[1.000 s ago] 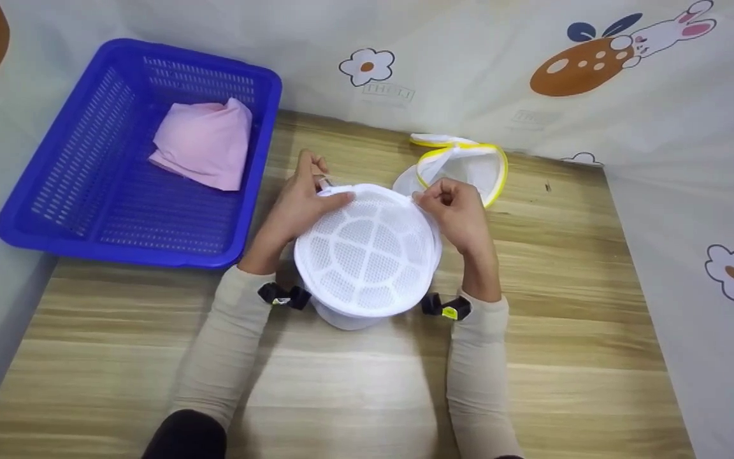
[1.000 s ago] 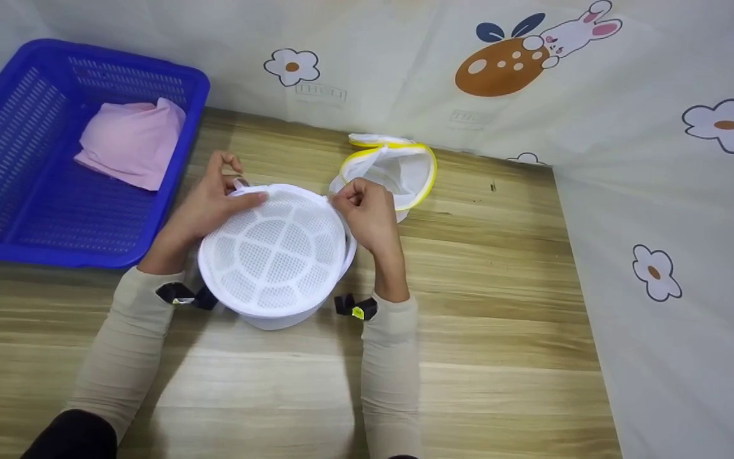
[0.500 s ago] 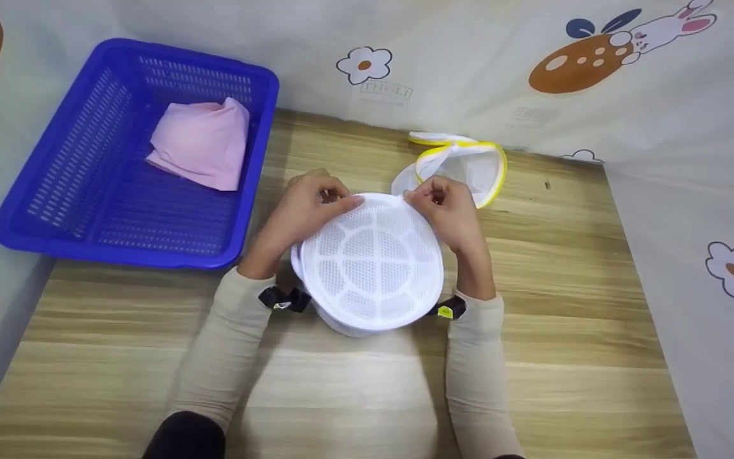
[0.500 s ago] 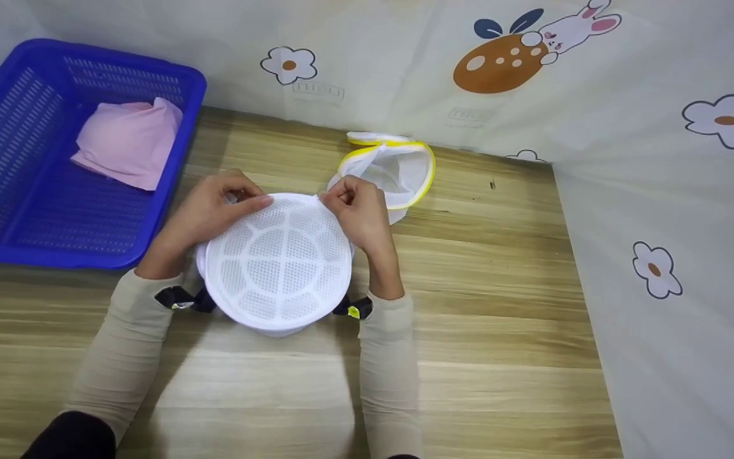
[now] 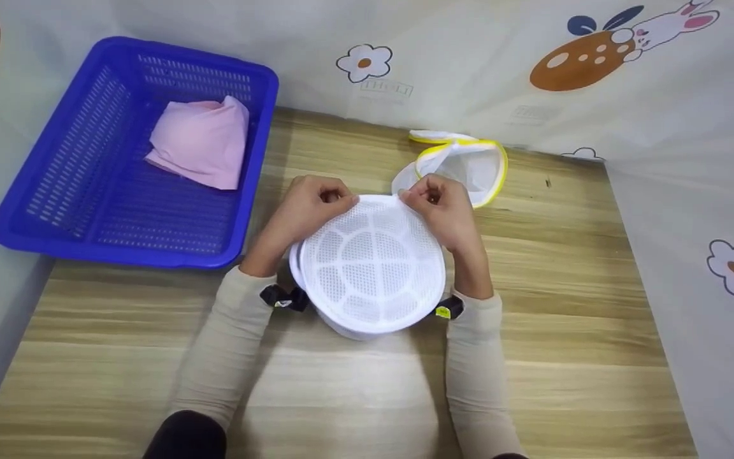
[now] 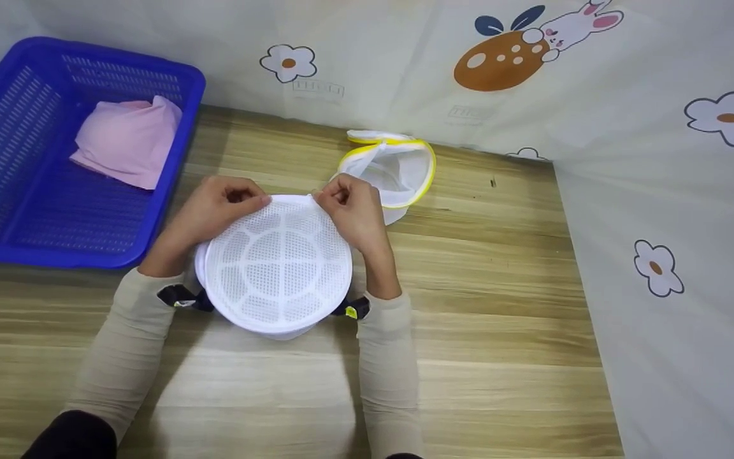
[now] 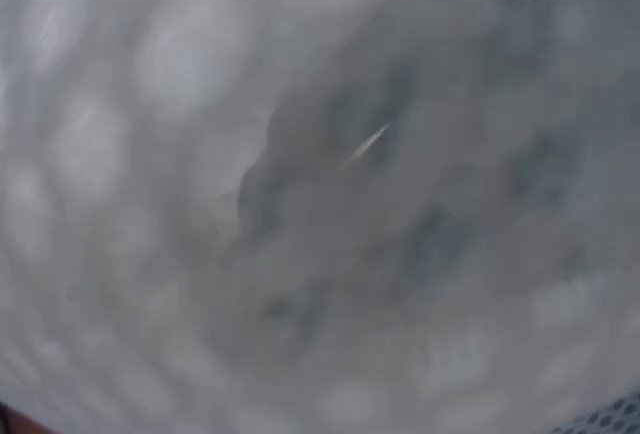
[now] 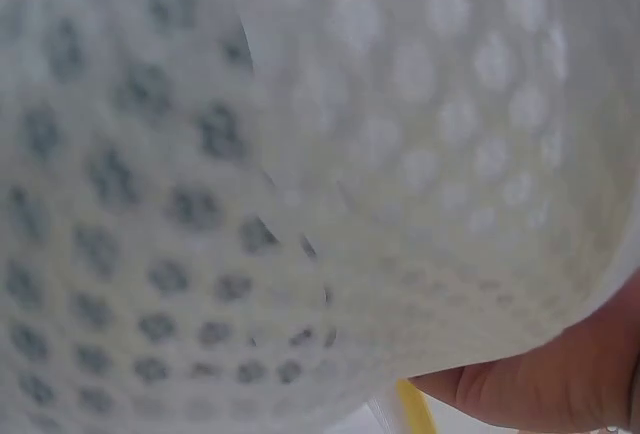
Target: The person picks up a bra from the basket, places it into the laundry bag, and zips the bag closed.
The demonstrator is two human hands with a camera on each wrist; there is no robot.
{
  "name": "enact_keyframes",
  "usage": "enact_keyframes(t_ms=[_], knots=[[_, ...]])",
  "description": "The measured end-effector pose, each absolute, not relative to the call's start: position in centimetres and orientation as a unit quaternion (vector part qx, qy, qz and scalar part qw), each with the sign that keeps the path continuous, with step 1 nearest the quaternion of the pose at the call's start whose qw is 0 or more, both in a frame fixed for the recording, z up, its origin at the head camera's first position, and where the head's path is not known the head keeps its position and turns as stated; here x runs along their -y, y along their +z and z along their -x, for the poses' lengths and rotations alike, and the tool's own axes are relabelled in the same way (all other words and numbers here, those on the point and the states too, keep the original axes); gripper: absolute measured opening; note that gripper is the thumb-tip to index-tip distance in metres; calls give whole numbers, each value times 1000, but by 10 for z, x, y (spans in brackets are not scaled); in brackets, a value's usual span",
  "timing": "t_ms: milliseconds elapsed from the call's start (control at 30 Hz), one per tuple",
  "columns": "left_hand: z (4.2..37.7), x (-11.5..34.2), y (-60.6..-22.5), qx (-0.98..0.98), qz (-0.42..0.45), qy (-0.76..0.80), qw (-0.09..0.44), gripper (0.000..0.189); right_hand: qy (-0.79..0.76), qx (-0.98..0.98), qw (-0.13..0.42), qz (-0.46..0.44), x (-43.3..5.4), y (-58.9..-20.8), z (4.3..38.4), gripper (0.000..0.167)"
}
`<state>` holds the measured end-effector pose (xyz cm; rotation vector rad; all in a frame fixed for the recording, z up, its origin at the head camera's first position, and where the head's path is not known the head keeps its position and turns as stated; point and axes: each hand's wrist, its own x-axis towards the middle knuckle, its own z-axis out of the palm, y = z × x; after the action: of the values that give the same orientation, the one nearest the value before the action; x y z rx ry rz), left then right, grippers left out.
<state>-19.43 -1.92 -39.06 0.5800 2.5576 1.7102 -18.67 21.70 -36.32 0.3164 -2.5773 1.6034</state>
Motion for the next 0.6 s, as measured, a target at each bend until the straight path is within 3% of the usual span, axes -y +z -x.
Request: enact_keyframes(t_ms=[233, 600], knots=[[195, 18, -393, -822, -184, 537, -39, 14, 546, 833, 35, -85, -219, -362, 186, 17], [196, 19, -394, -808, -168, 563, -54, 9, 558, 827, 25, -69, -224, -357, 185, 15]])
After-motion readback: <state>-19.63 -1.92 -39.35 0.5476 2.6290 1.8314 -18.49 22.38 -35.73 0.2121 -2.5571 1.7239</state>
